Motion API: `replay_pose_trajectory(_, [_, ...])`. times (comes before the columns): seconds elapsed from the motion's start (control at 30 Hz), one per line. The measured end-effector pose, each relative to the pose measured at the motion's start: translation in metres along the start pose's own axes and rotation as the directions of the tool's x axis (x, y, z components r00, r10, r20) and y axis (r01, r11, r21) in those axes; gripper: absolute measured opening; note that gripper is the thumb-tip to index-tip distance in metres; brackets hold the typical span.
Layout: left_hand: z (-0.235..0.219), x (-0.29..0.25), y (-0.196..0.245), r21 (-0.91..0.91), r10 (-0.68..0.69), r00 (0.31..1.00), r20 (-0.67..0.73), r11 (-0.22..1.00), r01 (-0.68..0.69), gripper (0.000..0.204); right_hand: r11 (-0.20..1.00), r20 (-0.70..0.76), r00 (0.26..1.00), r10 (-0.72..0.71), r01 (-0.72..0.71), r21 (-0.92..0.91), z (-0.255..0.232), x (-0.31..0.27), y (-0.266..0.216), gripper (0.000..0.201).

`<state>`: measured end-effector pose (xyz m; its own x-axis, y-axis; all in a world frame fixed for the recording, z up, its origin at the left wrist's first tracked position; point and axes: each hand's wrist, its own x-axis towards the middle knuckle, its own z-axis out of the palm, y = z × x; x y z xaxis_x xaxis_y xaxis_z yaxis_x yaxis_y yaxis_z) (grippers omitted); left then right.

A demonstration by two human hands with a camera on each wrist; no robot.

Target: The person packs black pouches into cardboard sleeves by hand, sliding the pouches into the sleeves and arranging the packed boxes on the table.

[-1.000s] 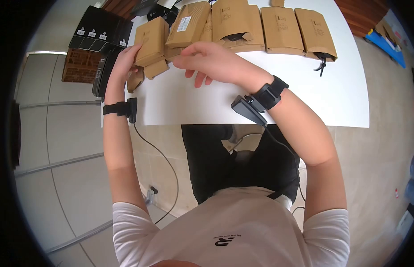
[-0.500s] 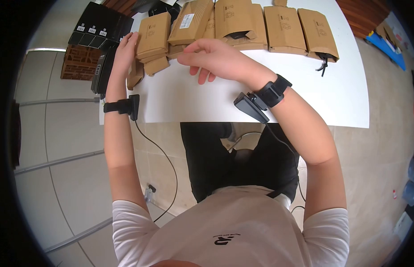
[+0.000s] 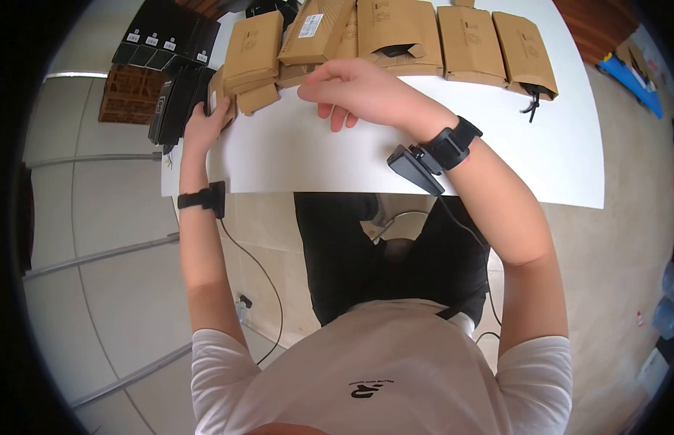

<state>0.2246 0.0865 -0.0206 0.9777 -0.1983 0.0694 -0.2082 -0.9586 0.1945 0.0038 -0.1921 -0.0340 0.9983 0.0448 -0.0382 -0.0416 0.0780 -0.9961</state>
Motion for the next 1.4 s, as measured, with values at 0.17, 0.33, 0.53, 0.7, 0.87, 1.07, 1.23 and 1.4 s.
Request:
replay_pose_trajectory(0.17, [0.016,0.007,-0.006,-0.074,-0.051,0.995,0.085,0.996,0.057,0.101,0.999,-0.022,1.0,-0.002,0.003,0.034,-0.001,0.0,-0.003,0.033])
replay_pose_trajectory(0.33, [0.01,-0.005,-0.022,-0.225,-0.068,0.997,0.026,0.972,0.072,0.09,0.998,-0.036,0.999,-0.016,0.018,0.054,-0.003,-0.001,0.001,0.032])
replay_pose_trajectory(0.53, [0.01,-0.059,-0.101,-0.405,0.058,0.986,-0.159,0.907,-0.118,0.078,0.999,-0.018,1.0,-0.016,0.017,0.051,-0.003,0.001,0.001,0.031])
replay_pose_trajectory(0.7, [0.003,-0.14,-0.083,-0.586,0.207,0.963,-0.174,0.764,-0.271,0.081,1.0,-0.01,1.0,-0.016,0.016,0.003,0.004,-0.002,-0.003,0.022])
replay_pose_trajectory(0.87, [0.024,-0.175,-0.012,-0.544,0.535,0.837,-0.11,0.672,-0.501,0.084,0.988,0.001,0.997,-0.075,0.075,-0.136,0.007,-0.003,0.004,0.02])
replay_pose_trajectory(1.07, [0.046,-0.155,0.036,-0.709,0.581,0.801,-0.145,0.504,-0.494,0.083,0.952,-0.025,0.993,-0.118,0.106,-0.286,0.003,-0.003,0.006,0.026])
replay_pose_trajectory(1.23, [0.06,-0.142,0.031,-0.871,0.498,0.861,-0.106,0.37,-0.322,0.083,0.925,0.001,0.997,-0.072,0.067,-0.374,-0.002,-0.006,0.001,0.038])
replay_pose_trajectory(1.4, [0.062,-0.139,0.023,-0.939,0.462,0.879,-0.118,0.235,-0.25,0.082,0.907,0.059,0.995,-0.081,0.098,-0.409,0.001,-0.007,0.003,0.042])
